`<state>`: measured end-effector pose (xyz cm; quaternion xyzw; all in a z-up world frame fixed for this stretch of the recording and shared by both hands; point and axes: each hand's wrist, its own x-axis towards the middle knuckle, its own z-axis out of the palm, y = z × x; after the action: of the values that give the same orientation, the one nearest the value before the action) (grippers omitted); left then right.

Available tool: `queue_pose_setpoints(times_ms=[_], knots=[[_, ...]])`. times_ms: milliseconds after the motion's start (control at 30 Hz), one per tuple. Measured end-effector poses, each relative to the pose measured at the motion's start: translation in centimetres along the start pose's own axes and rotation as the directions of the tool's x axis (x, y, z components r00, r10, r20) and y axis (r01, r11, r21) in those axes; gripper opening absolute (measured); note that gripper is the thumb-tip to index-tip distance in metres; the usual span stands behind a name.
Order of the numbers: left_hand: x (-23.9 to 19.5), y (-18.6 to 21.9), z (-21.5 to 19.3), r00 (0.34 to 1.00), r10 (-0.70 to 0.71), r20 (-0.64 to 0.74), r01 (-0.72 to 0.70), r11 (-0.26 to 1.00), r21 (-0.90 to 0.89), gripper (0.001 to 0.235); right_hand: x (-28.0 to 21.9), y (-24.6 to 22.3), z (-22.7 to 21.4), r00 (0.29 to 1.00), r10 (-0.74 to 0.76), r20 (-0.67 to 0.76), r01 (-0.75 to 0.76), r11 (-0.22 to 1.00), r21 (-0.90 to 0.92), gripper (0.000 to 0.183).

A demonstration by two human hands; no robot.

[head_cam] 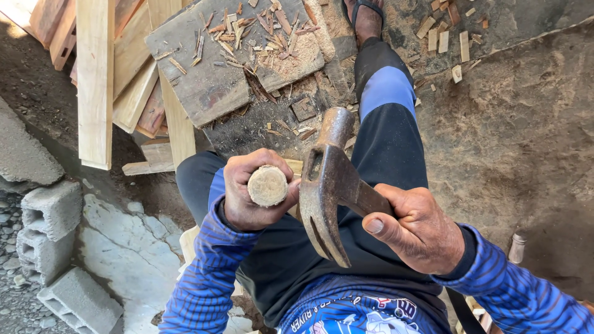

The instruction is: The person sits on the ground and uses a hammer to repeatedly strike a small cylindrical piece of wood held in the left hand. The person occasionally picks up a larger wooden plank from a nearby pile and places it back down while continuing to shape the small wood piece.

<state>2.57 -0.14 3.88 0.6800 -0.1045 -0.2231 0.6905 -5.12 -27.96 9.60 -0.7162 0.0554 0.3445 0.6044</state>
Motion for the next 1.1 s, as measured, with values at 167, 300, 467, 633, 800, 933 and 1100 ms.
queue_pose_setpoints(times_ms=[167,300,467,633,800,933,1100], knots=[[0.3,-0.5,-0.2,1.0,0.031,0.001,-0.031,0.996,0.089,0.017,0.0,-1.9,-0.9,0.998,-0.055,-0.007,0.054,0.997,-0.056,0.054],[0.2,-1.0,-0.6,0.999,0.038,0.032,-0.04,0.997,0.072,0.017,0.0,-5.4,-2.0,0.976,-0.215,0.028,0.217,0.973,-0.083,0.054],[-1.2,-3.8,-0.3,0.994,-0.09,0.063,0.103,0.963,-0.249,0.028,2.5,-5.1,0.0,0.996,-0.035,0.079,0.062,0.927,-0.369,0.051],[-1.3,-4.4,-0.3,0.962,-0.262,0.072,0.256,0.781,-0.57,0.018,2.4,-6.8,0.1,0.994,0.066,0.09,-0.018,0.89,-0.456,0.049],[-1.3,-2.4,-0.5,0.994,-0.027,0.108,0.059,0.951,-0.304,0.019,-0.4,-9.0,-0.3,0.946,-0.277,0.165,0.309,0.927,-0.214,0.053],[-2.3,-3.6,-1.3,0.986,-0.143,0.089,0.152,0.982,-0.11,0.016,2.1,-5.9,2.5,0.995,-0.099,0.029,0.091,0.706,-0.703,0.052],[-2.1,-2.2,0.0,0.994,0.041,0.098,-0.043,0.999,0.014,0.022,0.1,-10.8,1.7,0.926,-0.335,0.174,0.377,0.789,-0.486,0.05]])
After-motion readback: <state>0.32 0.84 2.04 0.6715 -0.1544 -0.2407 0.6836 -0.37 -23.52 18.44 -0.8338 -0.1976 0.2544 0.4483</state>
